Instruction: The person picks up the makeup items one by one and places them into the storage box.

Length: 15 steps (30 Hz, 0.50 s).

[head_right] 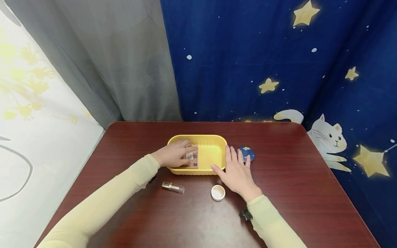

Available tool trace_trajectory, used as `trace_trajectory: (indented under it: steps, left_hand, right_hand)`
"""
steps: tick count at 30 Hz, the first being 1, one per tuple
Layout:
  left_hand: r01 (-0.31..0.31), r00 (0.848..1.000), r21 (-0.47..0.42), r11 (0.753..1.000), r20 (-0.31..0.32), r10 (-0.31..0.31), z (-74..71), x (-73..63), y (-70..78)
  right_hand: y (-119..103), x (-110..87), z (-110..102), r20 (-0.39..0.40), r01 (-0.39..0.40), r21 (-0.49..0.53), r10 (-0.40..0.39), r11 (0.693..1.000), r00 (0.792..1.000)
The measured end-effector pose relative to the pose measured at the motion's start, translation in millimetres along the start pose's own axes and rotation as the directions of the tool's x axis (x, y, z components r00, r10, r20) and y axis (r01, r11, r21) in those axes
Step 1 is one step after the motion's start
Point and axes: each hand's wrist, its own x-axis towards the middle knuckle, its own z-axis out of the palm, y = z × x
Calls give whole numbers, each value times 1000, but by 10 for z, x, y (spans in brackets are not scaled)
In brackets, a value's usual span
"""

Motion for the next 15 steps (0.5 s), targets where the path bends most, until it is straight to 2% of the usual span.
trace_trajectory:
  steps: [4, 9, 15]
  left_hand:
    - [-39, 995, 9, 999, -87, 39, -44, -111, 34]
    - [-84, 976, 23, 996, -199, 87, -58, -277, 84]
    - [-92, 969, 55, 994, -224, 102, -67, -466, 179]
  right_hand:
    - [-5, 2, -4, -3, 2, 3, -2, 1000, 1000]
    - [-2, 9, -7, 1, -2, 4, 2, 1000, 1000]
    - [6, 8, 13, 10, -7, 0, 7, 1000, 1000]
